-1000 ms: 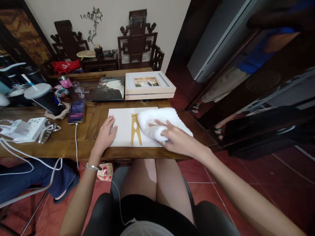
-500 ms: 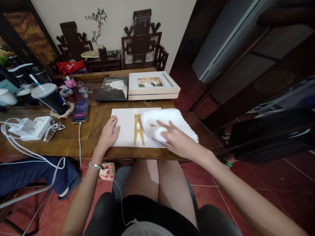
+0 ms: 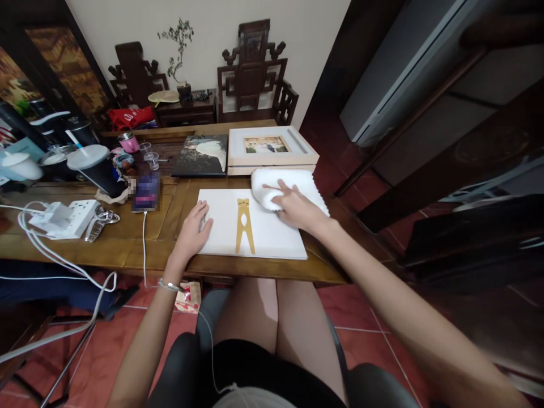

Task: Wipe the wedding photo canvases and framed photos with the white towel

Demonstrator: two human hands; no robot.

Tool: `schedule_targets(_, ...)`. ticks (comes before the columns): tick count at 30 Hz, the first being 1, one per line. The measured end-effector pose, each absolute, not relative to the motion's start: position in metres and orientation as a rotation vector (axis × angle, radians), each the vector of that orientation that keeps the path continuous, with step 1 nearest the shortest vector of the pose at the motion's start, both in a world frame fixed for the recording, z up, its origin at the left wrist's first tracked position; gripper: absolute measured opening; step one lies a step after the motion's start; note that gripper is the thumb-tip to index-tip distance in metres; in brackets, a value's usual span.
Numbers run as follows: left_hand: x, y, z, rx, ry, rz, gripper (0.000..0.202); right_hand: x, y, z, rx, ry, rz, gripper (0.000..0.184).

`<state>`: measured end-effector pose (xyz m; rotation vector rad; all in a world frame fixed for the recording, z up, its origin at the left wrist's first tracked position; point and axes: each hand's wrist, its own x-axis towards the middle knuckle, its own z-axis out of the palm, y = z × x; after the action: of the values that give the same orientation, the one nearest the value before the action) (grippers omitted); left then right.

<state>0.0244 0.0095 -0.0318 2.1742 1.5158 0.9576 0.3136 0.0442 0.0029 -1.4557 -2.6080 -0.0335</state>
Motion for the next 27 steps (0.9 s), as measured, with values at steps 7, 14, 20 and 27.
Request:
schedule_targets(7,0.026,0.007,-0.03,2.19,1.526,0.96,0.044,0.317,-0.026,0.003,-1.372,-2.632,0.06,0.033)
schedule_targets(14,0.027,0.008,-0.03,2.208,1.51,0.962,0.044,0.33,-0.088,0.031,-1.283,-2.683,0.324,0.032)
schedule_targets(20,0.024,0.01,-0.032,2.218,1.514,0.949,0.045,0.322,0.01,0.028,-1.34,-2.684,0.291,0.028)
schedule_targets(27,0.024,0.01,-0.03,2.2,1.537,0.939,0.045,0.306,0.07,0.024,-1.473,-2.652,0.171,0.025)
